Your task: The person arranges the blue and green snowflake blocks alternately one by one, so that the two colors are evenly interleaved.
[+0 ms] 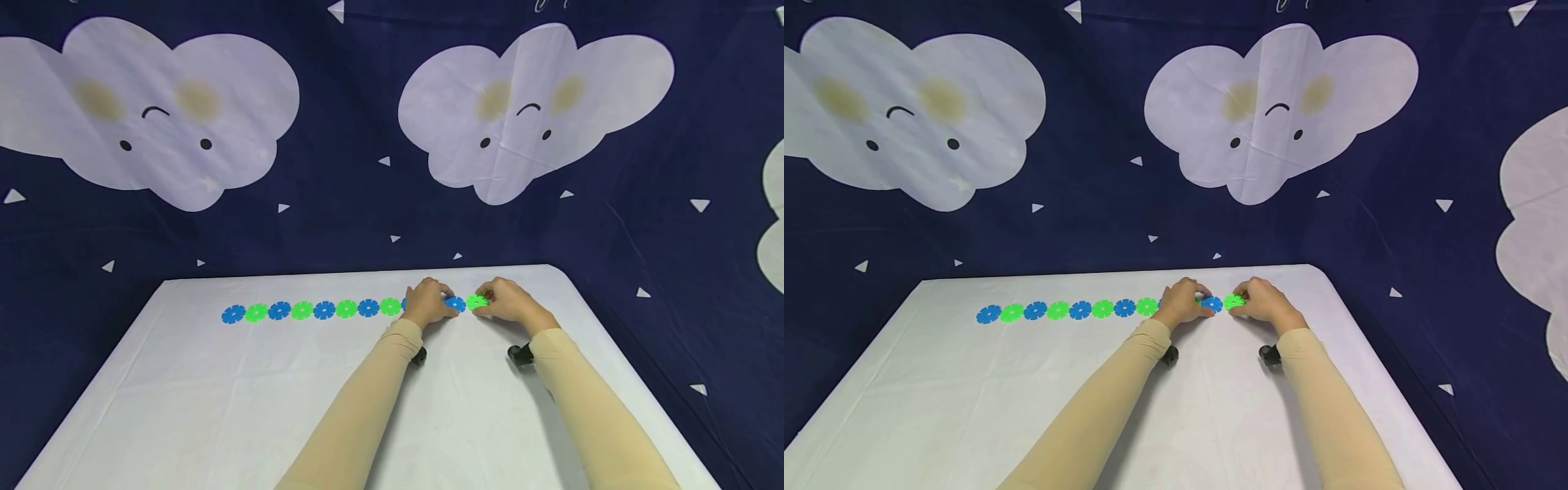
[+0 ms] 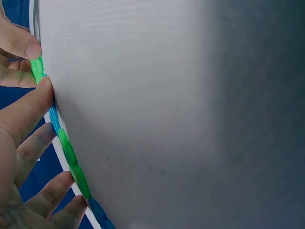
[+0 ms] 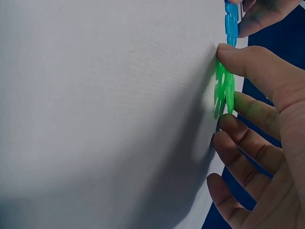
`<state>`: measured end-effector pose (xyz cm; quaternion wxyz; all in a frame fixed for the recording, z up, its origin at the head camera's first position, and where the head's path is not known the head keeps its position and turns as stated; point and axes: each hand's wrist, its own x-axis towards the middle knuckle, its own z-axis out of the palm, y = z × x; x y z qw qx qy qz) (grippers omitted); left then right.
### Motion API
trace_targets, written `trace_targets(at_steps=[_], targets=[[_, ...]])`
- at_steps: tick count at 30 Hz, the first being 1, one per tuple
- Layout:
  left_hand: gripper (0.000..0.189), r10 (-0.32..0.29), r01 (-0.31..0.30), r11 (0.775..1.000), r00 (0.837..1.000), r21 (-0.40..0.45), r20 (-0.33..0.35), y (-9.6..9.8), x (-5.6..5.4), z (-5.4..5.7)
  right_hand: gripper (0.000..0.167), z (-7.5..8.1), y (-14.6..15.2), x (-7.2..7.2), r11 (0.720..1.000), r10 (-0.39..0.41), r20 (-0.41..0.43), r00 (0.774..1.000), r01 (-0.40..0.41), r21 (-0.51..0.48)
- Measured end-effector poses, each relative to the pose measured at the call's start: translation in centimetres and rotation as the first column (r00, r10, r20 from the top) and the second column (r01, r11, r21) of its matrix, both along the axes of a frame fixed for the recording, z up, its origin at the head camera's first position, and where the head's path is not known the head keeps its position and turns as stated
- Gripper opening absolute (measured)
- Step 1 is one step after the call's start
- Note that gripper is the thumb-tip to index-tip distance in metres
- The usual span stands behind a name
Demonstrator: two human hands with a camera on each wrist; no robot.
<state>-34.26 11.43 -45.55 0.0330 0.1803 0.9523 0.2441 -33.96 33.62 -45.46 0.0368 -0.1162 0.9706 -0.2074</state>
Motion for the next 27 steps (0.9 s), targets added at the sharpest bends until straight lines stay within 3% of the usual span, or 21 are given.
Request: trace_targets(at_steps=[12,17,22,27], targets=[[0.043,0.009,-0.009,0.999,1.000,-0.051,0.002,-0.4,-0.3,0.1,0.050,-0.1,-0.8,-0.6,1.000,0.024,-0.005,1.000,-0.024,0.009],[0.049,-0.021,0.022,0.999,0.999,-0.030,0.037,-1.3,-0.6,0.3,0.053,-0.1,-1.0,-0.7,0.999,0.052,-0.035,0.998,-0.052,0.010],[0.060,-0.103,0.094,0.992,0.988,0.085,0.115,-3.6,-1.8,1.5,0.060,0.2,-0.9,-0.4,0.998,0.058,-0.020,0.998,-0.058,0.019],[0.064,-0.163,0.156,0.984,0.984,0.089,0.074,-6.9,-2.9,3.3,0.071,1.0,-0.1,0.4,1.000,0.024,-0.005,1.000,-0.024,-0.020]])
